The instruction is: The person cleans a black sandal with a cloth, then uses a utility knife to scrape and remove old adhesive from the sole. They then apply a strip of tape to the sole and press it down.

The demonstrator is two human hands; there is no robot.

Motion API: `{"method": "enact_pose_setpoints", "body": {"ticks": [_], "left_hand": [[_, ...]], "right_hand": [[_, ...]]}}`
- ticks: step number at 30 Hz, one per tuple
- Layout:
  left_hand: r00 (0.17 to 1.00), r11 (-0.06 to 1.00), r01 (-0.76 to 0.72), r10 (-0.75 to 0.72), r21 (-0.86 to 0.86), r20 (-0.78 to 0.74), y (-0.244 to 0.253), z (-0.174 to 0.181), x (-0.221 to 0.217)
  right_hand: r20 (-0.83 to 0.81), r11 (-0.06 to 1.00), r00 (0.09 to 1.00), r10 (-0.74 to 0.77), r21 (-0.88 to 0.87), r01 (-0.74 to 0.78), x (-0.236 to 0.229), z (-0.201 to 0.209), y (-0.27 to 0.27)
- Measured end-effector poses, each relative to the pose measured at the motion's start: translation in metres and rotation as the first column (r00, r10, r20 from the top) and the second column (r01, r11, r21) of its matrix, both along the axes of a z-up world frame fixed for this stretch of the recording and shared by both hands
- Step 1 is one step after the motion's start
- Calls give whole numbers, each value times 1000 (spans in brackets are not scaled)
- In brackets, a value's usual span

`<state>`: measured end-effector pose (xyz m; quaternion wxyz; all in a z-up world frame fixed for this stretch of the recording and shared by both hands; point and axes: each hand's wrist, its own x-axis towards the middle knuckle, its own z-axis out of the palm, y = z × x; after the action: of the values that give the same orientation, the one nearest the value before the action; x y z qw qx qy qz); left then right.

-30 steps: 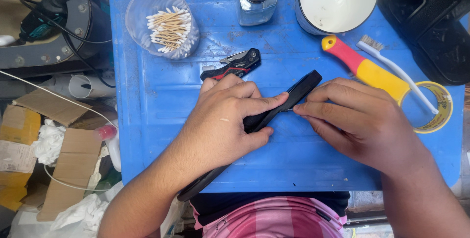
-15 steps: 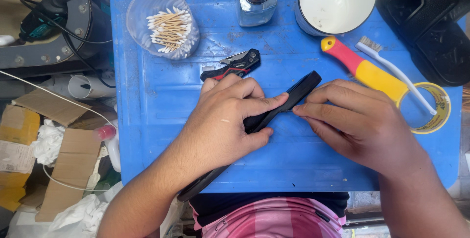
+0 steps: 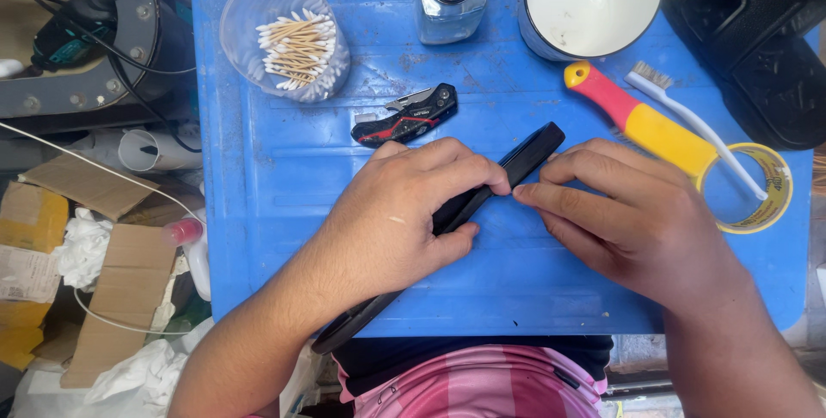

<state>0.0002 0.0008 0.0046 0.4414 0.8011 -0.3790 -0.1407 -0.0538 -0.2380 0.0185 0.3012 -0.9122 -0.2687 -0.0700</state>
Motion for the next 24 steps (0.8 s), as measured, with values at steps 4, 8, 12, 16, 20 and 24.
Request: {"method": "enact_pose_setpoints", "body": {"ticks": [4, 8, 12, 16, 20, 24], "left_hand": [[1000, 1000, 12, -12, 17, -4, -1, 0, 0], [1000, 1000, 15, -15, 8, -2, -1, -1, 0], [1000, 1000, 19, -19, -3, 1, -1, -1, 0], [1000, 1000, 15, -15, 7, -19, -1, -1, 0], [1000, 1000, 11, -11, 0, -27, -1, -2, 0], [1000, 1000, 10, -10, 8, -20, -1, -4, 0]], "right_hand": [[1, 1000, 1000, 5, -4, -5, 0, -1, -1], [5, 1000, 1000, 6, -5, -6, 0, -1, -2], [4, 1000, 1000, 8, -5, -8, 0, -1, -1], [10, 1000, 1000, 2, -1, -2, -1, -1, -1], [13, 1000, 1000, 0, 1, 0, -1, -1, 0], [25, 1000, 1000, 4, -30, -3, -2, -3, 1]]}}
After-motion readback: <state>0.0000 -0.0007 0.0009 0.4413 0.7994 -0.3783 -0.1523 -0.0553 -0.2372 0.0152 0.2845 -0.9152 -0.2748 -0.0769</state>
